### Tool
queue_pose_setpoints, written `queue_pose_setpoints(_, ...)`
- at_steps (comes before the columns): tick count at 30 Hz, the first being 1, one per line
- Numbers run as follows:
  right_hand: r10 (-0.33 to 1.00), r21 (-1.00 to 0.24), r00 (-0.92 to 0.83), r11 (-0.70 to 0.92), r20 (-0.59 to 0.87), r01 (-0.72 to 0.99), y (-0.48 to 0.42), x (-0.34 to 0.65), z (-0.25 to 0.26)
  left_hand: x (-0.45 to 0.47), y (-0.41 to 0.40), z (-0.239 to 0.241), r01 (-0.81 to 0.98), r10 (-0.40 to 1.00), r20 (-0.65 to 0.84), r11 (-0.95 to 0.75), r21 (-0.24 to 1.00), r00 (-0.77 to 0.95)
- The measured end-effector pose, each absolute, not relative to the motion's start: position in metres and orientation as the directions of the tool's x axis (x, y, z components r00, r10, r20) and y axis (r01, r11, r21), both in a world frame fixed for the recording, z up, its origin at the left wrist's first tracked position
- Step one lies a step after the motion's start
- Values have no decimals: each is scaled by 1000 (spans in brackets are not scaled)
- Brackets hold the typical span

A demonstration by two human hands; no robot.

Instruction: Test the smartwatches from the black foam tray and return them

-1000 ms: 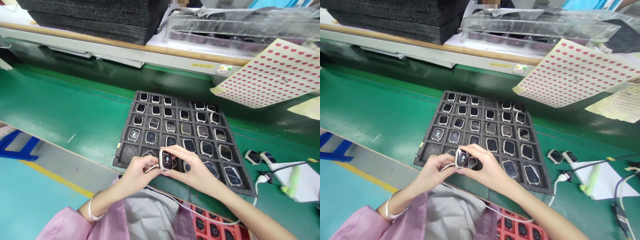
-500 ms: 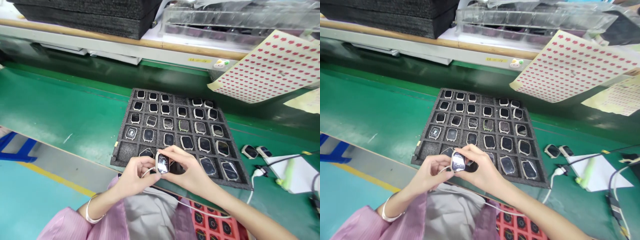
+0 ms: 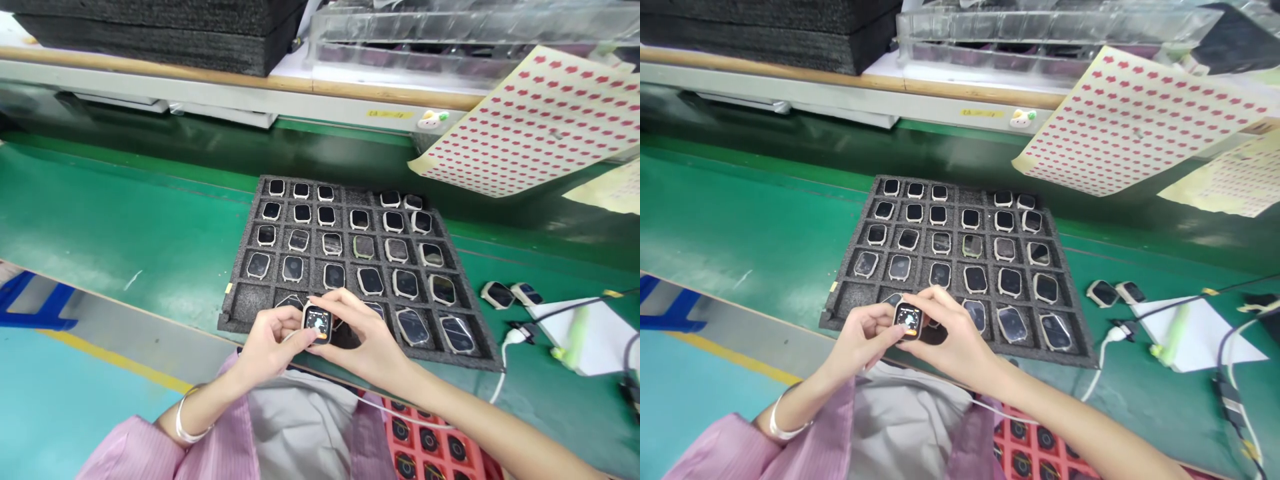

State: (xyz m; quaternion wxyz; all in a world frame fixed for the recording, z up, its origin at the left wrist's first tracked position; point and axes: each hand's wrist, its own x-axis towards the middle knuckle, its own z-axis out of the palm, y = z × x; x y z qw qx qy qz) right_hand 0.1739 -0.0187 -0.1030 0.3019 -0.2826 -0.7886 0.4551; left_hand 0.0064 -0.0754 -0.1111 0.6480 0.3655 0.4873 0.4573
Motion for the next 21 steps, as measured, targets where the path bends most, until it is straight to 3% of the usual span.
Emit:
queue_pose_setpoints(4,686,-869,-695,460,216,183,-16,177,-101,5,-76,-117,-203,947,-293,315,927,132)
queue_pose_setpoints(8,630,-837,-764,488,142,247,1,182,-84,-4,-81,-119,-161,930,-257,304,939,261)
queue_pose_setpoints(12,657,-783,-735,543,171,303,23,165,-77,-15,-92,-121,-172,874,-317,399,901,368)
queue_pose_setpoints(15,581,-674,-793,661,184,328,25,129,-91,-15,-98,-125,-143,786,-364,490,860,500)
queue_pose_setpoints(21,395,-330,-908,883,141,333,11,83,-103,-19,-108,-127,-55,660,-422,574,817,622)
